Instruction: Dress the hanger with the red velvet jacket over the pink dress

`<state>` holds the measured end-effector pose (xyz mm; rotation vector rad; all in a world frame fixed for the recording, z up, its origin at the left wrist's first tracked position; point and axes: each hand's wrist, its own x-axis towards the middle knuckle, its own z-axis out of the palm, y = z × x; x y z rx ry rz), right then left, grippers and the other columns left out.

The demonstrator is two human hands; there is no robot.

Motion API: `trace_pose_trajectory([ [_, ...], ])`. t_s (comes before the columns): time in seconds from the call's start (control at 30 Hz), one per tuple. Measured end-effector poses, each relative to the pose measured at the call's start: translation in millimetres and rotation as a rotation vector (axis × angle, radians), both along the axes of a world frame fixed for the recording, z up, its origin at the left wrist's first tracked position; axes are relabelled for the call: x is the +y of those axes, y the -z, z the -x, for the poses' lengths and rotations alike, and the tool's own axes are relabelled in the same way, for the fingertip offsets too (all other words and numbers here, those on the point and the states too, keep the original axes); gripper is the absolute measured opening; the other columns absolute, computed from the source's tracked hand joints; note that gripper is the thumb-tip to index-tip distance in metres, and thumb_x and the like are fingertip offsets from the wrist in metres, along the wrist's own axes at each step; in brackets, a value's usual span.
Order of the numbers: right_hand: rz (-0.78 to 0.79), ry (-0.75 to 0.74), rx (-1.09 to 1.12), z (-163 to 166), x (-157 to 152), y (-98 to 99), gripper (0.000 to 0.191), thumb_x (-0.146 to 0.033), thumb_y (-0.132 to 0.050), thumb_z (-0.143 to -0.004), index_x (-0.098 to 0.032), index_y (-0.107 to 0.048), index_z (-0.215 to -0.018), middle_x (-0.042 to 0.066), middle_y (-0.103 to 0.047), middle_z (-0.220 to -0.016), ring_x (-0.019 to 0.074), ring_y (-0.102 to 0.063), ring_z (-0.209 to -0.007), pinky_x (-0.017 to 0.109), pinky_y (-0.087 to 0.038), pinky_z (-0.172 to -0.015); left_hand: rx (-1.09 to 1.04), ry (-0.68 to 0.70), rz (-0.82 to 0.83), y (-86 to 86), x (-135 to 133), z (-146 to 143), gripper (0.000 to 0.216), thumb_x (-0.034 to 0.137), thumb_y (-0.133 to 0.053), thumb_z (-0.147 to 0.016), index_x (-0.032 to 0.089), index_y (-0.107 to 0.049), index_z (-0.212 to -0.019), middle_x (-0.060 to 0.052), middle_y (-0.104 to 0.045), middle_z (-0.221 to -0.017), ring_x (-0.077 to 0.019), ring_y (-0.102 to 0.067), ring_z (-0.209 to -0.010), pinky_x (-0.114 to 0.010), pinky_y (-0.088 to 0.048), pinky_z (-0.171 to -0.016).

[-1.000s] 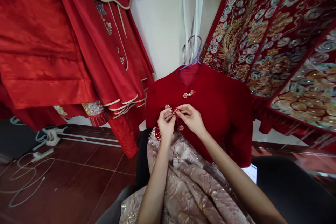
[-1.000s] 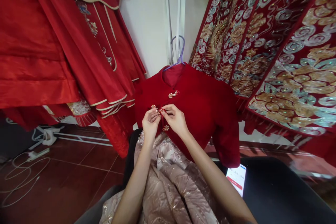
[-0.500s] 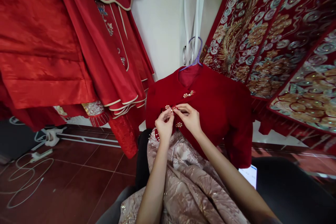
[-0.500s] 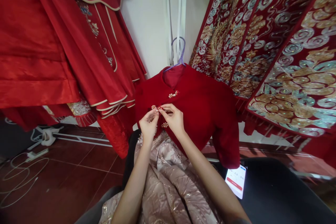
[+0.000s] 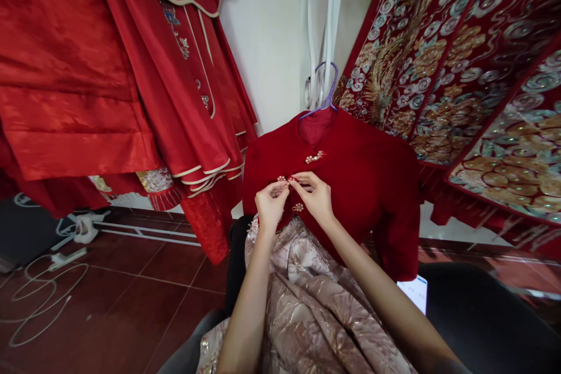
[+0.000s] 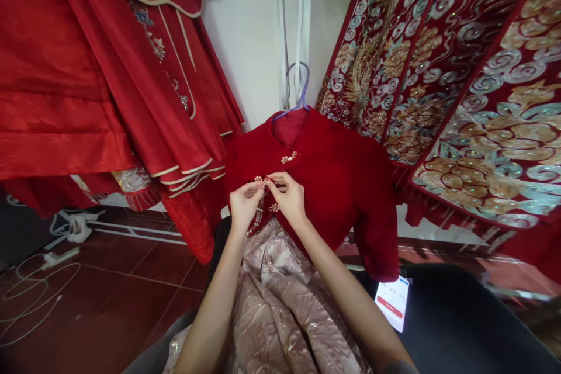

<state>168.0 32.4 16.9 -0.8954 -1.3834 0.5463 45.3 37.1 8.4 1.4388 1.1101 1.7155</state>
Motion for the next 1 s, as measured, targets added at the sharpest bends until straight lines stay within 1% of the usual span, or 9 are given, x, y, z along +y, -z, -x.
trace_pose_trajectory([
  [0.2,-0.027,-0.016,-0.095,-2,10,3.2,0.022,-0.038,-0.057,-0.086,-0.023,-0.063,-0.101,0.006,-0.071,-0.101,0.0190,-0.068,-0.091,0.032,-0.059,-0.074,-0.024,0.045,0.033,-5.1,9,2,0.013,0.015,-0.070,-0.071,0.012,-0.074,-0.083,-0.009,-0.076,-0.085,-0.0174,-0.071,-0.078,-0.033,-0.056,-0.085],
  [0.3,-0.055,0.010,-0.199,-3,16,3.3,0.021,-0.036,-0.053,-0.089,-0.023,-0.059,-0.103,0.007,-0.069,-0.104,0.0193,-0.067,-0.092,0.032,-0.058,-0.073,-0.007,0.068,0.040,-6.2,15,3,0.012,0.016,-0.072,-0.070,0.012,-0.075,-0.082,-0.009,-0.076,-0.084,-0.0175,-0.071,-0.076,-0.033,-0.056,-0.083],
  [0.43,-0.109,0.074,-0.322,-4,21,5.5,0.021,-0.033,-0.046,-0.092,-0.021,-0.054,-0.107,0.010,-0.066,-0.109,0.0218,-0.064,-0.098,0.036,-0.055,-0.080,0.036,0.099,0.036,-6.2,23,5,0.014,0.018,-0.073,-0.068,0.012,-0.075,-0.081,-0.009,-0.076,-0.082,-0.0172,-0.071,-0.074,-0.032,-0.056,-0.082],
  [0.5,-0.103,0.071,-0.298,-3,22,6.6,0.020,-0.033,-0.046,-0.092,-0.021,-0.053,-0.106,0.010,-0.065,-0.108,0.0215,-0.064,-0.096,0.036,-0.055,-0.078,0.058,0.111,0.036,-7.5,25,7,0.014,0.019,-0.074,-0.068,0.012,-0.076,-0.080,-0.009,-0.076,-0.081,-0.0174,-0.071,-0.073,-0.032,-0.056,-0.081],
  [0.57,-0.080,0.051,-0.239,-2,22,6.4,0.018,-0.034,-0.048,-0.091,-0.021,-0.053,-0.104,0.009,-0.066,-0.104,0.0201,-0.065,-0.092,0.033,-0.057,-0.073,0.110,0.116,0.027,-10.6,26,10,0.015,0.019,-0.074,-0.068,0.012,-0.076,-0.081,-0.008,-0.076,-0.081,-0.0174,-0.070,-0.072,-0.031,-0.056,-0.079],
  [0.67,-0.056,0.036,-0.172,-1,21,3.9,0.017,-0.033,-0.052,-0.088,-0.022,-0.053,-0.101,0.007,-0.067,-0.100,0.0184,-0.067,-0.087,0.029,-0.057,-0.067,0.251,0.108,-0.002,-17.2,24,15,0.017,0.018,-0.071,-0.069,0.013,-0.076,-0.084,-0.007,-0.075,-0.079,-0.0165,-0.069,-0.069,-0.030,-0.056,-0.075],
  [0.77,-0.044,0.061,-0.150,0,20,0.3,0.019,-0.032,-0.055,-0.085,-0.021,-0.054,-0.100,0.006,-0.067,-0.097,0.0176,-0.067,-0.083,0.028,-0.057,-0.063,0.358,0.118,-0.042,-21.4,24,20,0.018,0.016,-0.069,-0.070,0.014,-0.076,-0.086,-0.005,-0.075,-0.078,-0.0154,-0.068,-0.069,-0.028,-0.055,-0.073],
  [0.9,-0.025,0.104,-0.152,3,20,-3.8,0.021,-0.031,-0.060,-0.080,-0.019,-0.054,-0.097,0.006,-0.068,-0.091,0.0172,-0.066,-0.078,0.028,-0.056,-0.063,0.437,0.168,-0.136,-19.2,30,25,0.018,0.013,-0.066,-0.072,0.015,-0.074,-0.088,-0.004,-0.072,-0.081,-0.0135,-0.065,-0.070,-0.027,-0.053,-0.072],
  [1.0,-0.013,0.113,-0.158,3,19,-4.6,0.023,-0.033,-0.062,-0.080,-0.019,-0.055,-0.097,0.005,-0.068,-0.089,0.0168,-0.067,-0.075,0.028,-0.055,-0.063,0.496,0.157,-0.224,-17.1,35,29,0.017,0.013,-0.065,-0.074,0.016,-0.072,-0.089,-0.004,-0.067,-0.084,-0.0140,-0.062,-0.077,-0.027,-0.050,-0.074],
])
